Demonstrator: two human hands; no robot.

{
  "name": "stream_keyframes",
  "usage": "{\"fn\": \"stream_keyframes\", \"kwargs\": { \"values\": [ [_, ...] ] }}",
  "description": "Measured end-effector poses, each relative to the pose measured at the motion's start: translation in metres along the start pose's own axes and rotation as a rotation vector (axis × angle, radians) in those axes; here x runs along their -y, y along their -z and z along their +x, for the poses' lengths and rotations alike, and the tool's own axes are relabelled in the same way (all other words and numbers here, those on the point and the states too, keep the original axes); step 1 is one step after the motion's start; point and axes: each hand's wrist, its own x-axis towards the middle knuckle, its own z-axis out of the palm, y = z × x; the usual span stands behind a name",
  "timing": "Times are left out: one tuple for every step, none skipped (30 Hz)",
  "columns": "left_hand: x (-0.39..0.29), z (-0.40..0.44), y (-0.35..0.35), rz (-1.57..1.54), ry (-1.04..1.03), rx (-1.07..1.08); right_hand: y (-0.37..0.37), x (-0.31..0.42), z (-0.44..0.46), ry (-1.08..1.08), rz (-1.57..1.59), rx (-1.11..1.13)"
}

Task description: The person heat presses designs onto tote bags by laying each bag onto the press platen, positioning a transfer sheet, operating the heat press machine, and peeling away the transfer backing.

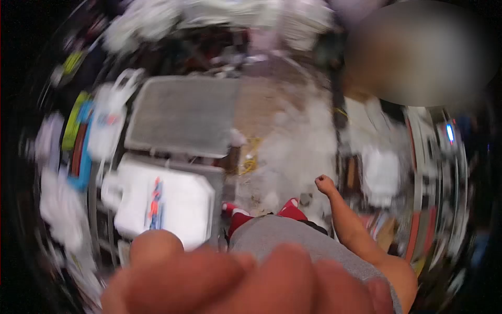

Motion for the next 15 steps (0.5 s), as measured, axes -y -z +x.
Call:
{"fn": "stream_keyframes", "kwargs": {
  "values": [
    [-0.006,0.018,-0.019,-0.002,-0.181,0.055,0.01,-0.032,-0.024,-0.082,0.057,-0.058],
    [-0.012,0.04,-0.046,-0.017,-0.369,0.097,0.019,-0.07,-0.048,-0.225,0.069,-0.11],
    [-0.019,0.062,-0.073,-0.026,-0.557,0.121,0.027,-0.102,-0.072,-0.361,0.082,-0.154],
    [-0.023,0.081,-0.121,-0.129,-0.736,-0.004,0.001,-0.183,-0.081,-0.402,0.126,-0.163],
    [-0.031,0.096,-0.173,-0.243,-0.889,-0.132,-0.002,-0.221,-0.118,-0.482,0.176,-0.202],
    [-0.052,0.106,-0.21,-0.35,-0.914,-0.111,-0.004,-0.25,-0.15,-0.531,0.132,-0.154],
    [-0.079,0.116,-0.242,-0.443,-0.924,-0.084,-0.005,-0.276,-0.177,-0.565,0.084,-0.089],
    [-0.104,0.124,-0.264,-0.441,-0.915,-0.121,-0.003,-0.293,-0.202,-0.606,0.109,-0.088],
    [-0.127,0.131,-0.279,-0.479,-0.932,-0.097,-0.002,-0.314,-0.227,-0.812,0.194,0.076],
    [-0.15,0.139,-0.288,-0.54,-0.798,-0.02,0.002,-0.331,-0.25,-1.01,0.282,0.249],
    [-0.169,0.149,-0.301,-0.586,-0.675,0.049,-0.005,-0.357,-0.265,-1.032,0.317,0.239],
    [-0.178,0.164,-0.327,-0.604,-0.87,-0.027,-0.025,-0.387,-0.28,-1.122,0.402,0.215],
    [-0.184,0.168,-0.347,-0.629,-0.898,-0.012,-0.038,-0.406,-0.29,-1.211,0.488,0.194],
    [-0.188,0.169,-0.369,-0.731,-0.805,0.044,-0.005,-0.378,-0.293,-1.182,0.464,0.11],
    [-0.19,0.167,-0.391,-0.828,-0.71,0.102,-0.002,-0.388,-0.293,-1.201,0.498,0.097]
  ]
}}
